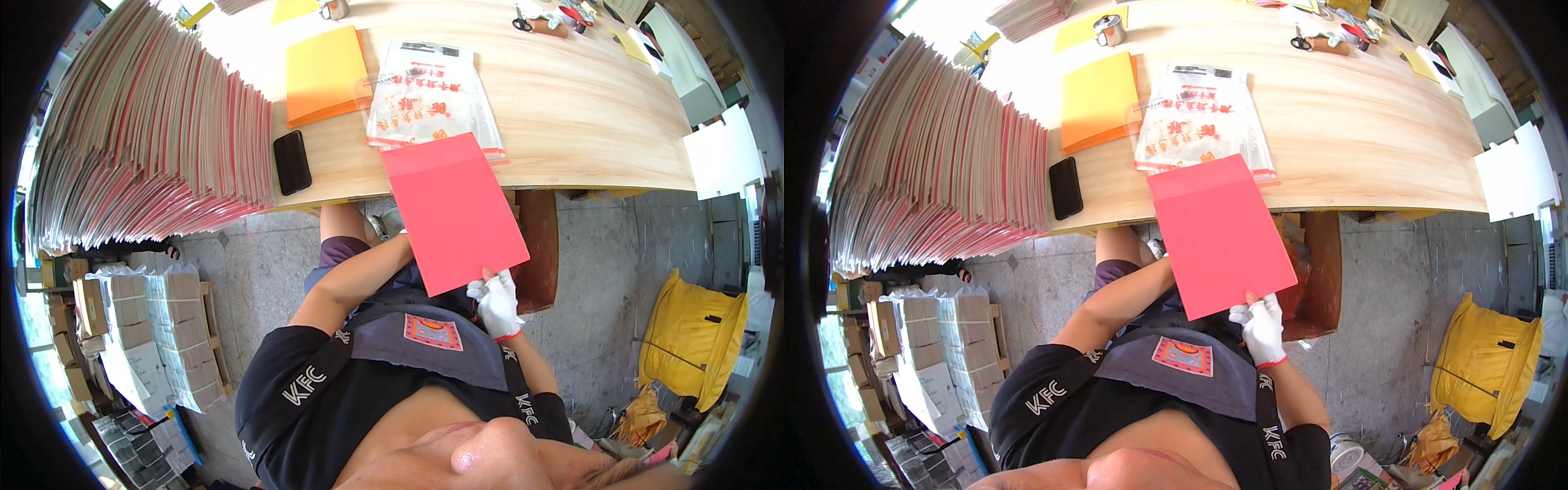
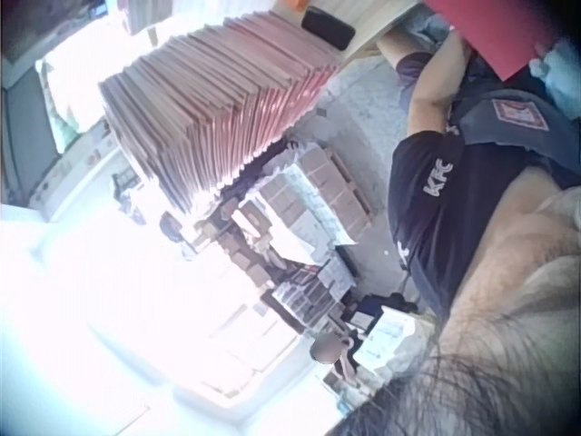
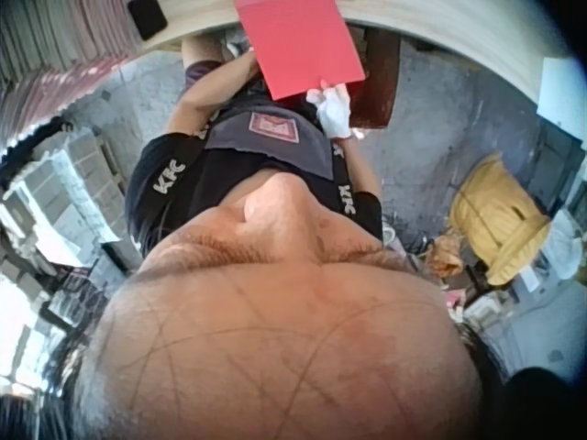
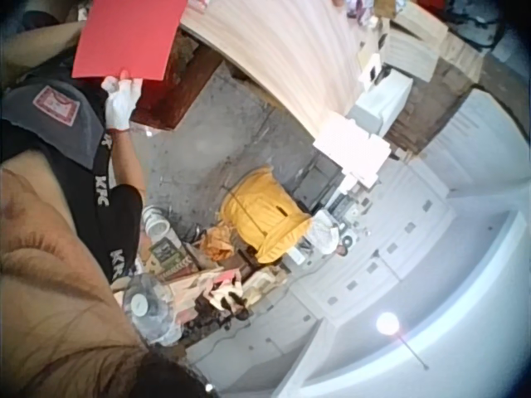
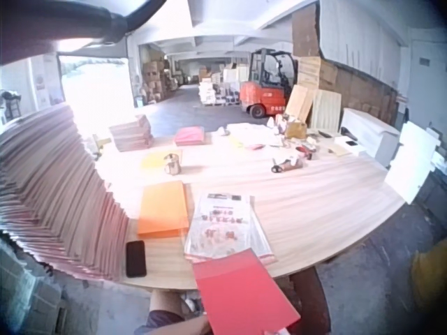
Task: The person places red and yellow paper sheets into plastic bags one by one and stacks them on a table in a manufacturing environment.
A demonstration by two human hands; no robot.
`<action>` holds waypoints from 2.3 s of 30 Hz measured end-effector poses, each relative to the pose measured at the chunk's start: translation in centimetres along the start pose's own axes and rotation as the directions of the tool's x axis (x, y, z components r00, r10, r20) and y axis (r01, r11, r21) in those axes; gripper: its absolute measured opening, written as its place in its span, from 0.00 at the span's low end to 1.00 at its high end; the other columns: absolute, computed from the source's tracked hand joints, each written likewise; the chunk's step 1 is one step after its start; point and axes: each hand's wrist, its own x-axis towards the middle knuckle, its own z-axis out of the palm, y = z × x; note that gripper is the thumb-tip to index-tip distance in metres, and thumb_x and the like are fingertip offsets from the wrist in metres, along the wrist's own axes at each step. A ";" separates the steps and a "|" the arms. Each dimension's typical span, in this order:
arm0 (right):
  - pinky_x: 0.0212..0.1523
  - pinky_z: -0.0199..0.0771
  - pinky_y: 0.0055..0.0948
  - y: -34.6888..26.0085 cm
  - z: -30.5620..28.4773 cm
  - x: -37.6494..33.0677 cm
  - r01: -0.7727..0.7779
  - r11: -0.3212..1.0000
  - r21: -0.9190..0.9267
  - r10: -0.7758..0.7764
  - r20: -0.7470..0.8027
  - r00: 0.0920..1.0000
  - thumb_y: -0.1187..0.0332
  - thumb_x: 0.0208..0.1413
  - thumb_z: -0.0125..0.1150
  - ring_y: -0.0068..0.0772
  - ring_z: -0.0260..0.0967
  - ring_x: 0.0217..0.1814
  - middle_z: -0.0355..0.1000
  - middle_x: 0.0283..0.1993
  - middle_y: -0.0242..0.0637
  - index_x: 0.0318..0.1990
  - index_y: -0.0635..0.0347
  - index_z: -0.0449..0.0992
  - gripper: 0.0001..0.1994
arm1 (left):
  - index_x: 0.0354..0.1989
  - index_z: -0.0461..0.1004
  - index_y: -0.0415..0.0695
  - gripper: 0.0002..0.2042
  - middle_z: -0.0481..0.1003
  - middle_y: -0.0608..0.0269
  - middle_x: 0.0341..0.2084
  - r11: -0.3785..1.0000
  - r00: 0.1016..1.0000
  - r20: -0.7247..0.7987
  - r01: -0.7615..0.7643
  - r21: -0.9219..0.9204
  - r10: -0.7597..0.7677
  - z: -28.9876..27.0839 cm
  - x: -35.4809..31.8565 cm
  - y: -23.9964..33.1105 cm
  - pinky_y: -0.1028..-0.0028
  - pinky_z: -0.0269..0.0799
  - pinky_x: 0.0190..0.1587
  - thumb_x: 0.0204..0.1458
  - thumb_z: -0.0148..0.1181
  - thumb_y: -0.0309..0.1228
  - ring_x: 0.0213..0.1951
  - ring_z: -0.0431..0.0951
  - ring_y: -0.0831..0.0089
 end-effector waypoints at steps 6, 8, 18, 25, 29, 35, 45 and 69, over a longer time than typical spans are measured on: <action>0.26 0.77 0.25 -1.2 3.5 -1.7 0.070 0.994 -0.079 -0.072 -0.012 0.997 0.70 0.62 0.50 0.27 0.73 0.27 0.72 0.41 0.39 0.52 0.60 0.66 0.12 | 0.60 0.59 0.43 0.23 0.71 0.53 0.48 0.998 0.999 -0.022 -0.024 0.062 0.026 -1.2 -0.3 1.0 0.68 0.74 0.44 0.59 0.52 0.37 0.46 0.74 0.63; 0.26 0.77 0.24 -0.6 3.1 -1.5 0.052 0.996 -0.071 -0.055 -0.039 0.998 0.70 0.62 0.50 0.27 0.73 0.27 0.73 0.41 0.40 0.52 0.61 0.65 0.13 | 0.60 0.60 0.43 0.22 0.71 0.53 0.48 0.997 1.000 -0.024 -0.017 0.070 0.019 -1.4 -0.3 0.9 0.68 0.75 0.44 0.59 0.52 0.37 0.46 0.75 0.63; 0.23 0.76 0.25 -0.9 2.6 -1.9 0.075 0.993 -0.093 -0.076 -0.004 0.997 0.70 0.61 0.51 0.28 0.73 0.25 0.73 0.38 0.40 0.52 0.62 0.64 0.14 | 0.57 0.64 0.42 0.20 0.73 0.54 0.46 0.994 0.999 -0.038 -0.009 0.111 0.013 -3.0 -1.4 0.9 0.70 0.75 0.42 0.59 0.52 0.36 0.44 0.75 0.65; 0.24 0.78 0.28 0.4 1.4 -2.3 0.071 0.994 -0.080 -0.068 0.046 0.997 0.70 0.60 0.52 0.30 0.74 0.26 0.73 0.40 0.42 0.51 0.61 0.65 0.13 | 0.55 0.66 0.42 0.18 0.73 0.55 0.45 0.986 0.999 -0.037 -0.008 0.166 0.015 -5.2 -2.1 0.8 0.72 0.75 0.41 0.59 0.52 0.36 0.43 0.76 0.66; 0.28 0.80 0.31 1.4 2.5 -0.6 0.102 0.994 0.026 -0.103 0.050 0.993 0.70 0.61 0.52 0.33 0.75 0.29 0.72 0.43 0.40 0.53 0.60 0.65 0.14 | 0.54 0.68 0.42 0.17 0.74 0.55 0.44 0.977 0.999 -0.038 0.000 0.214 0.008 -7.9 -2.6 -1.6 0.72 0.75 0.41 0.59 0.52 0.35 0.42 0.76 0.67; 0.59 0.71 0.40 1.9 6.2 6.5 -0.042 0.941 0.335 -0.012 0.158 0.987 0.67 0.65 0.47 0.45 0.66 0.58 0.63 0.58 0.49 0.60 0.65 0.58 0.19 | 0.52 0.71 0.42 0.15 0.75 0.56 0.44 0.761 0.989 -0.072 -0.050 0.647 0.126 -15.0 0.6 -5.4 0.73 0.74 0.42 0.59 0.50 0.33 0.42 0.76 0.68; 0.23 0.70 0.21 -1.1 5.8 9.7 0.013 0.905 -0.425 0.113 0.270 0.956 0.60 0.65 0.48 0.21 0.69 0.22 0.73 0.30 0.33 0.52 0.61 0.71 0.16 | 0.55 0.68 0.43 0.23 0.72 0.55 0.51 0.849 0.990 -0.121 0.128 0.513 -0.076 -7.9 -7.5 4.4 0.61 0.74 0.48 0.58 0.54 0.47 0.49 0.76 0.62; 0.24 0.66 0.19 -7.0 4.2 11.9 0.256 0.634 -0.729 -0.148 0.210 0.966 0.80 0.50 0.46 0.18 0.66 0.24 0.72 0.28 0.32 0.37 0.61 0.70 0.09 | 0.43 0.73 0.34 0.13 0.79 0.54 0.35 0.646 0.967 -0.220 0.086 0.758 0.129 -8.6 -8.6 10.6 0.72 0.79 0.36 0.58 0.56 0.34 0.32 0.81 0.66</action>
